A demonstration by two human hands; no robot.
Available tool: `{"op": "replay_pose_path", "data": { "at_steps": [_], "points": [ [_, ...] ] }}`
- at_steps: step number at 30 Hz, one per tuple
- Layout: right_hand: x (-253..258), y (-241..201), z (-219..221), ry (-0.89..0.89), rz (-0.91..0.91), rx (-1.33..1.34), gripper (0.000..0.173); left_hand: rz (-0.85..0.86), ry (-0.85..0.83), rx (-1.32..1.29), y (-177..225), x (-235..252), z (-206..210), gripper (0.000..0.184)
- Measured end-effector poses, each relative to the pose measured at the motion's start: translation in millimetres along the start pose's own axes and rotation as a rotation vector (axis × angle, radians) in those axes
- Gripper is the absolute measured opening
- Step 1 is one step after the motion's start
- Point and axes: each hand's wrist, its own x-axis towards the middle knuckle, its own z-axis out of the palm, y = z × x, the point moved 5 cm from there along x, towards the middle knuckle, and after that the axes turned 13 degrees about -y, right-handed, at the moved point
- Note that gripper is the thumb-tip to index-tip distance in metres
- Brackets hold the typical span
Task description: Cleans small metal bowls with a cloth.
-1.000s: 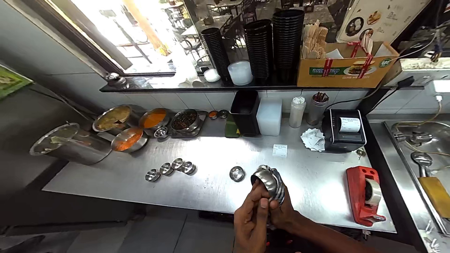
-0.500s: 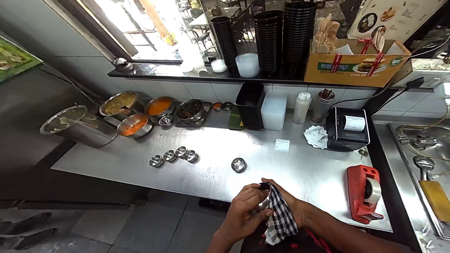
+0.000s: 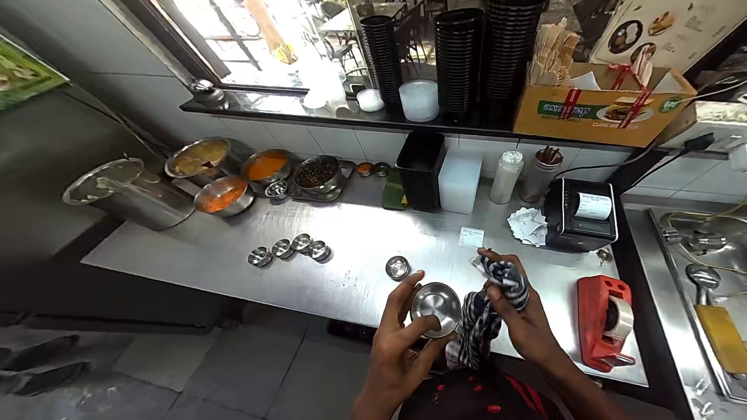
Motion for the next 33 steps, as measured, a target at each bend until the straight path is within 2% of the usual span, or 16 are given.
{"op": "replay_pose_path", "data": {
  "at_steps": [3, 5, 6, 8, 10, 13, 16, 19, 21, 22, 23, 25, 27, 29, 31, 33],
  "points": [
    [5, -22, 20, -0.07, -0.215, -0.168, 0.062, -0.014, 0.021, -0.392, 5, 6, -3, 0.073],
    [5, -23, 32, -0.12, -0.298, -0.128, 0.054, -0.03, 0.041, -0.632, 8, 10, -5, 0.104],
    [6, -24, 35, -0.141, -0.312, -0.106, 0.046, -0.029, 0.058, -0.752, 9, 11, -6, 0.109],
    [11, -28, 36, -0.174, -0.31, -0.131, 0.038, -0.026, 0.119, -0.988, 7, 10, -3, 0.099],
    [12, -29, 39, -0.203, -0.282, -0.197, 0.036, -0.016, 0.173, -1.187, 5, 6, 4, 0.079],
    [8, -23, 54, -0.312, -0.267, -0.331, 0.049, -0.154, 0.301, -1.267, 9, 2, 14, 0.061],
    [-2, -21, 77, -0.409, -0.266, -0.313, 0.059, -0.309, 0.373, -0.989, 5, 4, 15, 0.067],
    [-4, -22, 88, -0.515, -0.091, 0.138, 0.057, -0.245, 0.409, -0.531, -6, 4, 5, 0.062],
    [-5, -17, 93, -0.533, -0.024, 0.443, 0.056, -0.185, 0.436, -0.39, -8, 5, -2, 0.059],
    [-7, -11, 96, -0.551, -0.058, 0.446, 0.054, -0.171, 0.431, -0.388, -9, 6, -6, 0.058],
    [-8, -2, 99, -0.576, -0.142, 0.325, 0.051, -0.172, 0.407, -0.415, -9, 8, -10, 0.056],
    [-1, 21, 96, -0.558, -0.354, -0.243, 0.044, -0.238, 0.325, -0.516, -15, 10, -17, 0.054],
    [18, 33, 81, -0.531, -0.551, -0.8, 0.043, -0.438, 0.232, -0.591, -30, 9, -16, 0.056],
    [41, 31, 66, -0.56, -0.688, -1.203, 0.038, -0.718, 0.109, -0.633, -46, 7, -13, 0.067],
    [53, 23, 62, -0.576, -0.739, -1.452, 0.039, -0.911, -0.056, -0.7, -51, 8, -15, 0.074],
    [55, 19, 67, -0.602, -0.722, -1.513, 0.044, -0.994, -0.21, -0.829, -55, 8, -18, 0.075]
  ]
}}
